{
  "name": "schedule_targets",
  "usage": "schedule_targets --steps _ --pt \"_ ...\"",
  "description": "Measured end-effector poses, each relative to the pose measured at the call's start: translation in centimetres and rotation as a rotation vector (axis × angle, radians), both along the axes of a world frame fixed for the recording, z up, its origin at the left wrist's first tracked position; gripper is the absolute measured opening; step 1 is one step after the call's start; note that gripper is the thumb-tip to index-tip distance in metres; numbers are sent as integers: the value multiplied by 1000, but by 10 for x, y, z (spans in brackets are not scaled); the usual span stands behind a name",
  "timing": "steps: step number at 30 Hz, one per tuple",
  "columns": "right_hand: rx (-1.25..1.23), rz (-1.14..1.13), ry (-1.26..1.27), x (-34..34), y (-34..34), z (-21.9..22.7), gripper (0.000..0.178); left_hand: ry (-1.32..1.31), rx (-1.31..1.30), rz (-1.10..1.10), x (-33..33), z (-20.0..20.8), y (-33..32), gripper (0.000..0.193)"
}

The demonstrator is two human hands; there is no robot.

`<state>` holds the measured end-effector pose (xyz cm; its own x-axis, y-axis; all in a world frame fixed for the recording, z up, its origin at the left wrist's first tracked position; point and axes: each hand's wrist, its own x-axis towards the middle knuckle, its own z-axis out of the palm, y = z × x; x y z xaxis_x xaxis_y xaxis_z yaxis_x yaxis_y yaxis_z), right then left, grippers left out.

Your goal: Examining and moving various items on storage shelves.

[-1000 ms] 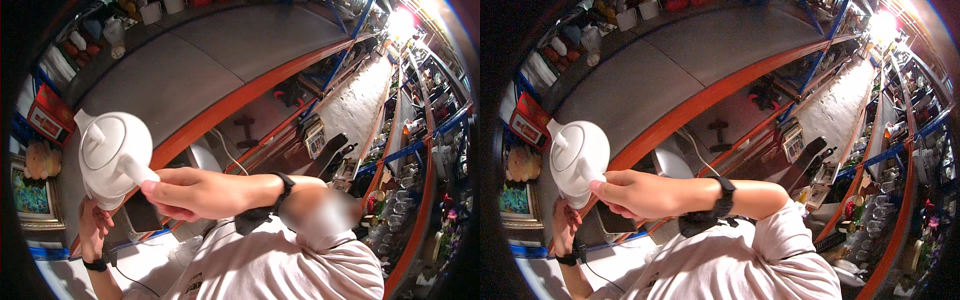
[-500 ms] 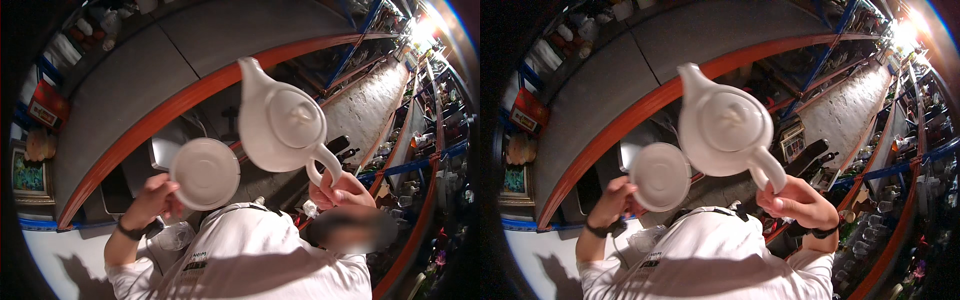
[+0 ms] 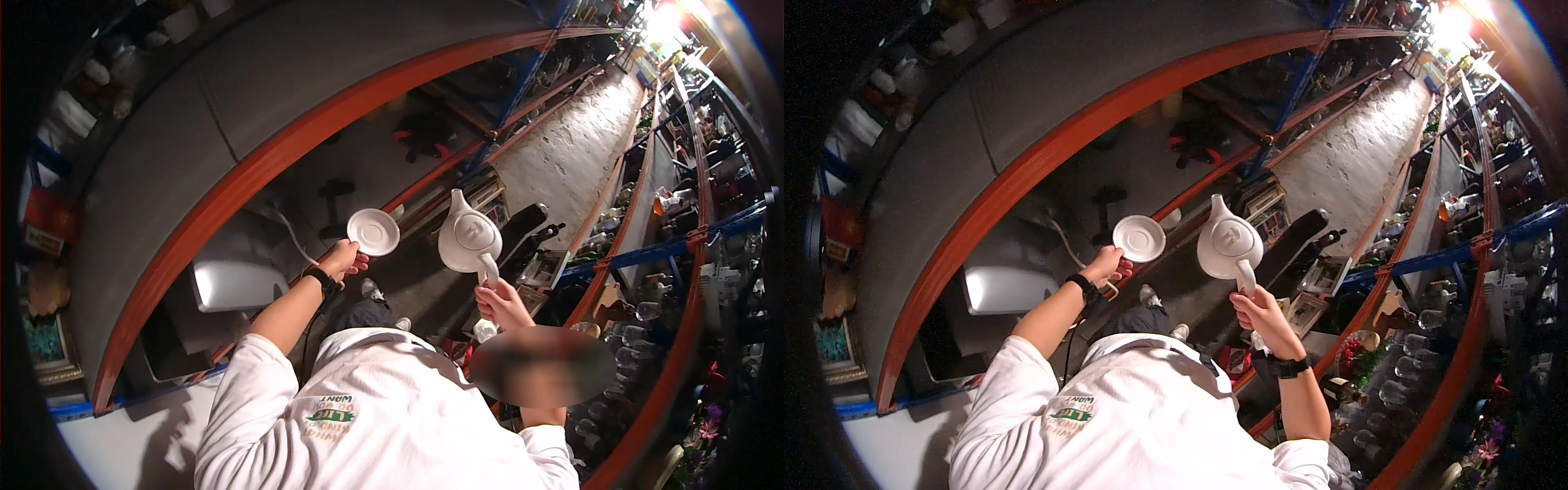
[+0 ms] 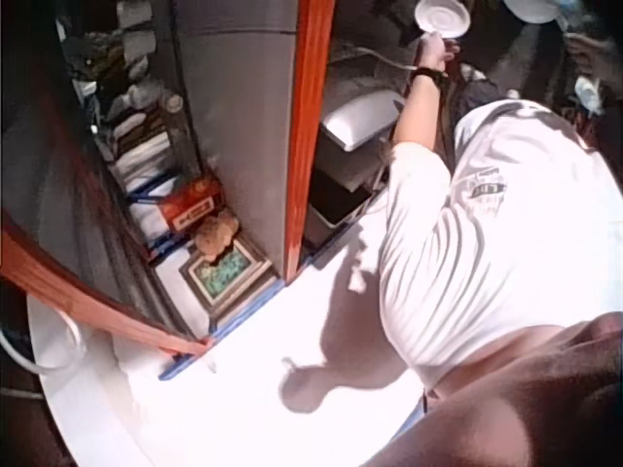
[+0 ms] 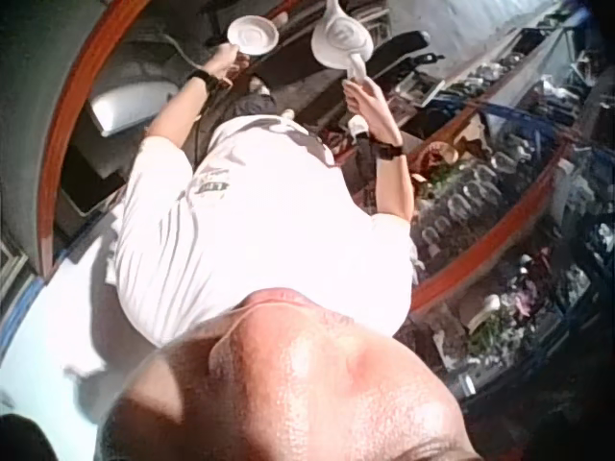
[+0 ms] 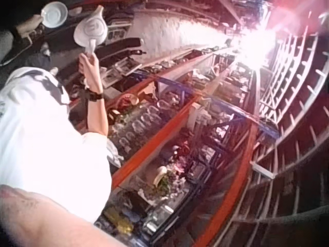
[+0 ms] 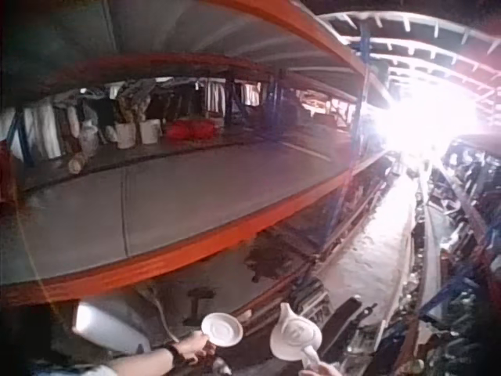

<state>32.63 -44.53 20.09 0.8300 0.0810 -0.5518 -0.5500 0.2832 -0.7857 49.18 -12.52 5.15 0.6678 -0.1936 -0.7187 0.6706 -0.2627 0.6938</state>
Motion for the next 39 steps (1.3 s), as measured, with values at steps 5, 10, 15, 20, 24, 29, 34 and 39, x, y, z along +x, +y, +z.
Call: schedule_targets --steps 5,10,15,20,24,29,34,39 --pt "-85 -22 5 23 -16 -52 11 118 -75 105 56 -72 -17 21" --pt "-76 -4 106 45 -24 -76 13 200 -125 241 110 -121 -33 22" --pt "-133 65 230 86 -21 -90 17 318 -168 238 160 -165 -43 20" --pt "-124 129 220 122 -18 -103 16 336 -201 303 182 -202 -48 24" --pt "-146 159 183 142 -17 -112 16 353 -218 364 195 -216 -54 24" --pt "-297 280 147 166 -25 -116 15 262 -173 245 213 -231 -49 25" --pt "-221 374 40 192 -46 -130 17 443 -373 622 220 -261 -53 22" --pt "-169 498 55 229 -71 -162 23 364 -424 713 220 -262 -72 25"
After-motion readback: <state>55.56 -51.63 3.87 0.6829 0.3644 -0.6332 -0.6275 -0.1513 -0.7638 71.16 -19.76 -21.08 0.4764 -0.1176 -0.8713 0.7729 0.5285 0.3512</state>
